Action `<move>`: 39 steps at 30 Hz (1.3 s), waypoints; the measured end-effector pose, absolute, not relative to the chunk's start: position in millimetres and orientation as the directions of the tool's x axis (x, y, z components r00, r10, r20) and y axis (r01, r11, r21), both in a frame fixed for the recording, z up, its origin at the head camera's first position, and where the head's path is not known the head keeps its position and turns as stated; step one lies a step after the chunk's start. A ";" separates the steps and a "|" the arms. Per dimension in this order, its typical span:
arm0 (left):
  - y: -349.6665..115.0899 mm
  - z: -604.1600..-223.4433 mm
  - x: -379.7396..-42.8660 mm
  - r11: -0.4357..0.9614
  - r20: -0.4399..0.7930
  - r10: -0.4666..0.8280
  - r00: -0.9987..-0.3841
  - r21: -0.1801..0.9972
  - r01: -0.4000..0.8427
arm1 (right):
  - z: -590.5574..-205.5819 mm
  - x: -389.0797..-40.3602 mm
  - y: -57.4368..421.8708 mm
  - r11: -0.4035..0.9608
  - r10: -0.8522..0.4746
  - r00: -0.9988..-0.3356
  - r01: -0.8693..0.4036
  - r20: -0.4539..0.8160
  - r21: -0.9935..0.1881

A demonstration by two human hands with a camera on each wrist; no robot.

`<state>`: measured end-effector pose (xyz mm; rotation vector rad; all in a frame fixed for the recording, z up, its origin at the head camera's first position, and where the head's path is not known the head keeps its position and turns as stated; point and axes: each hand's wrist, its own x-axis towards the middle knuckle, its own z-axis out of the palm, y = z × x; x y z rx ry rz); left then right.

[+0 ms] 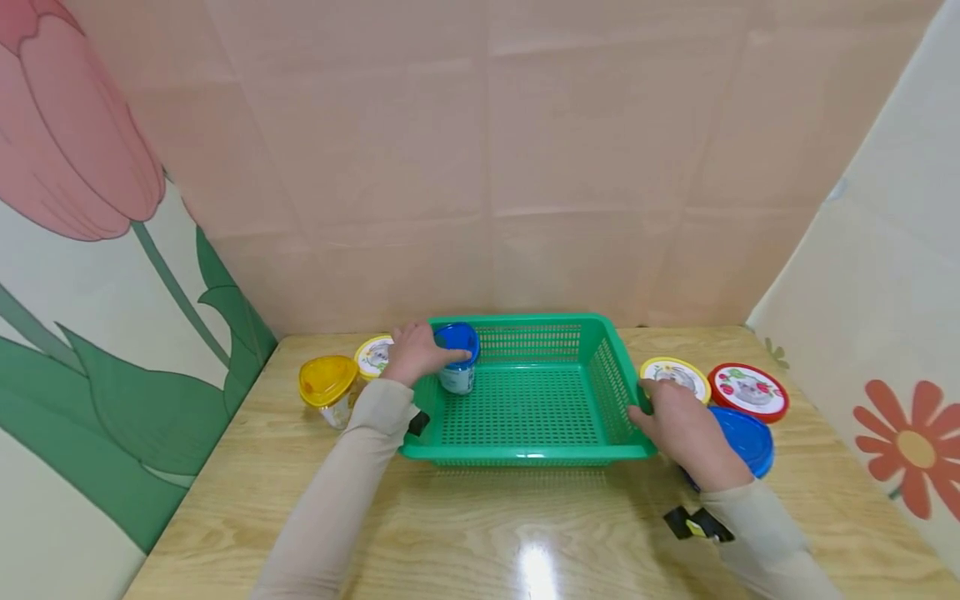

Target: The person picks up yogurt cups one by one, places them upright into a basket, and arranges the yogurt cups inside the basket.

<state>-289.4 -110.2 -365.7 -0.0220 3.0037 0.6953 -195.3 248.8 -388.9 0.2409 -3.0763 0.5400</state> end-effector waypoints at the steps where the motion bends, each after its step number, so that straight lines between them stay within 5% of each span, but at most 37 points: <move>1: -110.8 -365.4 -288.9 0.896 -0.060 0.001 -0.998 0.443 -0.026 | -388.6 -195.5 249.0 0.929 -0.151 -0.988 -0.154 0.035 -0.337; 22: -149.0 -344.9 -250.2 0.816 0.028 0.028 -0.999 0.576 0.039 | -390.8 -195.1 247.3 0.933 -0.133 -0.991 -0.129 0.011 -0.335; 39: -246.5 -351.8 -213.6 0.844 0.112 -0.152 -0.982 0.532 -0.070 | -398.0 -195.1 251.2 0.915 -0.171 -0.980 -0.195 0.098 -0.354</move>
